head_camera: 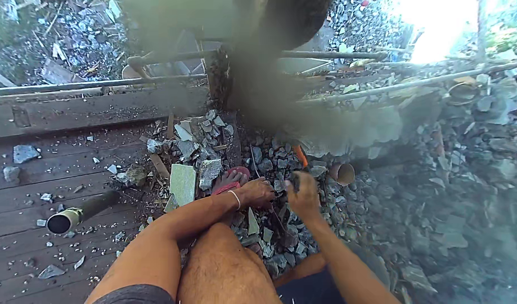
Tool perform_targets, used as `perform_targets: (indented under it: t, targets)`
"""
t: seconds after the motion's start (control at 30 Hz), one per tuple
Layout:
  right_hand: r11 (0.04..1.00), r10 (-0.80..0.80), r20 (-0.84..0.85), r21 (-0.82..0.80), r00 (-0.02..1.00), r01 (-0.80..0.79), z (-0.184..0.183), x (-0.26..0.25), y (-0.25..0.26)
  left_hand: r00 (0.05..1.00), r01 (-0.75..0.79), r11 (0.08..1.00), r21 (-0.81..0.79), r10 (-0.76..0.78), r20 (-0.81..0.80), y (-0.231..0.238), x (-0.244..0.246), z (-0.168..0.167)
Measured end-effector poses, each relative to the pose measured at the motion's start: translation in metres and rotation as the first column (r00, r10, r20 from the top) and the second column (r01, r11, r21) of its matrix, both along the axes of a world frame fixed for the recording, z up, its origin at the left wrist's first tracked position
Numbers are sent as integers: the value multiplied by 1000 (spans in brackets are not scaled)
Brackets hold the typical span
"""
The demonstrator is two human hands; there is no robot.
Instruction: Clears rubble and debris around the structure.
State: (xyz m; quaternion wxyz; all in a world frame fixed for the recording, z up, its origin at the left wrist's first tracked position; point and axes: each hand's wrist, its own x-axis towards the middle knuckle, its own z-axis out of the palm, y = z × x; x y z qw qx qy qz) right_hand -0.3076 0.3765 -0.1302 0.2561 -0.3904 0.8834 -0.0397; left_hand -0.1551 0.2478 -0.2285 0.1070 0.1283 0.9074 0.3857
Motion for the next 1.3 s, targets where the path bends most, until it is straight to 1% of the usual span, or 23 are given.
perform_targets:
  t: [0.03,0.07,0.13,0.17,0.2,0.23,0.27,0.3,0.37,0.43,0.5,0.57,0.63,0.7,0.77,0.83,0.9,0.97,1.07,1.13,1.17,1.23,1.3]
  targets:
    - [998,-63,143,40,988,57,-3,19,-1,1000,-6,999,32,6,-5,-4,-1,0]
    - [985,-164,295,96,941,142,-11,34,-3,1000,-13,998,58,14,-17,-13,-1,2]
    - [941,-339,551,195,763,277,-28,48,1,999,-37,996,83,40,-37,-44,0,11]
    - [923,-377,633,196,676,331,-35,52,5,995,-97,992,86,99,-21,-63,0,15]
    - [926,-360,664,165,656,341,-39,55,9,980,-200,977,79,201,-3,-81,-2,14]
    - [948,-307,634,140,710,285,-40,55,11,949,-315,948,44,315,-11,-98,-6,9]
    - [967,-254,560,151,789,204,-39,54,11,913,-408,913,-15,408,12,-116,-14,5]
    - [974,-209,481,183,851,136,-40,54,11,879,-465,881,-90,471,76,-134,-24,8]
    - [964,-172,392,255,904,73,-48,56,9,827,-483,845,-232,526,196,-164,-49,11]
    - [953,-185,378,293,907,72,-61,62,5,812,-445,831,-334,531,240,-181,-71,4]
    - [946,-209,391,314,896,83,-76,71,2,792,-386,821,-421,529,304,-187,-87,-3]
    - [928,-274,426,351,862,122,-87,76,2,735,-361,809,-464,553,392,-185,-99,-2]
    - [918,-325,462,364,825,158,-89,81,2,652,-416,792,-448,603,461,-178,-101,4]
    - [943,-294,440,278,849,183,-87,86,6,582,-495,753,-433,657,478,-173,-98,9]
    - [972,-230,344,122,910,199,-81,91,11,544,-551,724,-414,688,480,-172,-95,8]
    - [978,-205,253,24,945,206,-73,92,14,533,-585,709,-393,702,473,-173,-95,4]
    - [979,-200,230,17,952,201,-63,85,14,536,-595,700,-395,712,454,-171,-96,-9]
    - [986,-169,212,23,963,168,-56,73,12,533,-608,694,-385,716,451,-169,-98,-14]
    - [994,-108,192,33,975,104,-56,61,12,553,-591,715,-374,697,457,-172,-99,-11]
    - [996,-85,183,24,979,82,-60,59,13,577,-563,739,-370,672,465,-178,-96,0]
    - [997,-72,179,36,981,67,-63,59,12,589,-550,752,-364,658,469,-181,-95,6]
    - [991,-71,214,123,974,45,-67,63,10,587,-545,756,-363,653,479,-180,-92,9]
    - [973,-125,277,221,953,64,-74,65,8,595,-512,763,-394,646,478,-178,-97,14]
